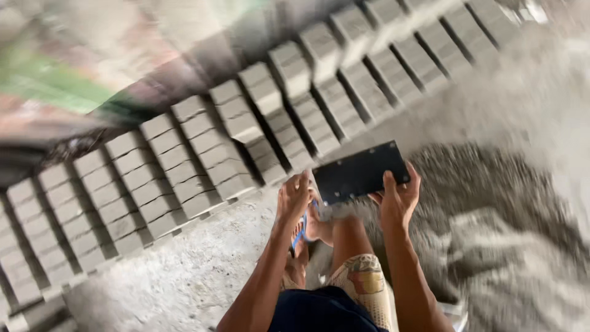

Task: The person scoops wet concrete into a metal mold, levels the surface with a straight edge, and compacts it with a roller. They then flip the mold to release the formed brick and place it on a stack of finished bricks before repeating the process.

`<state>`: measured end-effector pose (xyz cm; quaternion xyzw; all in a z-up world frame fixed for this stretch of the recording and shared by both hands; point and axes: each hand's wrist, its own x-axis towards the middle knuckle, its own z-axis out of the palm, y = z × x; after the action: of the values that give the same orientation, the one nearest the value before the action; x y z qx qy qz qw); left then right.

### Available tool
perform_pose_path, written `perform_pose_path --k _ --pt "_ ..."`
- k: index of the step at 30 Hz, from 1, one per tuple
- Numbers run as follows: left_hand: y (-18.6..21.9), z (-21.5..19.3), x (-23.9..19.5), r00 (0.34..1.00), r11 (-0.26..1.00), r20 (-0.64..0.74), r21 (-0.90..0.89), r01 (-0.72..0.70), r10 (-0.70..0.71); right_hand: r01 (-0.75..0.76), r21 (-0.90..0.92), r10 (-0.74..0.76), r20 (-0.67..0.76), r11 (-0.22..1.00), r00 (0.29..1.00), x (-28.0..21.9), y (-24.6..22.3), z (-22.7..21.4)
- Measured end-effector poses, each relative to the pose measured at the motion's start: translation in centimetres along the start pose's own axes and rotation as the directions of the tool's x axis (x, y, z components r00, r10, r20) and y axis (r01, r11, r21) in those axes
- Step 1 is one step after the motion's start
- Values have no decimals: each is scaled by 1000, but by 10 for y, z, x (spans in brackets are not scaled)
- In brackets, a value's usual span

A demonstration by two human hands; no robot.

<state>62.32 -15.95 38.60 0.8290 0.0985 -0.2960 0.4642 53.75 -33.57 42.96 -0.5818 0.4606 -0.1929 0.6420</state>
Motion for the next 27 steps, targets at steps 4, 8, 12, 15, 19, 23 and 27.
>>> perform_pose_path --k 4,8,12,15,19,23,27 --pt "55 55 -64 946 990 316 94 -109 74 101 279 -12 -305 955 952 -26 21 -84" --pt "32 121 -107 878 938 466 244 -247 110 80 204 57 -589 976 806 -87 40 -172" --pt "-9 175 -167 750 855 657 343 -389 78 -41 -115 -60 -751 993 658 -164 111 -263" --pt "-108 228 -195 714 784 698 413 -464 55 -355 -282 15 -765 891 644 -227 163 -321" --pt "-244 289 -260 690 739 722 443 -508 41 -572 -314 162 -759 758 631 -312 283 -402" --pt "-378 352 -330 713 709 698 472 -524 62 -621 -198 300 -739 759 603 -363 423 -478" --pt "-506 412 -345 760 595 649 619 -513 -20 -692 -76 476 -672 718 568 -376 571 -513"
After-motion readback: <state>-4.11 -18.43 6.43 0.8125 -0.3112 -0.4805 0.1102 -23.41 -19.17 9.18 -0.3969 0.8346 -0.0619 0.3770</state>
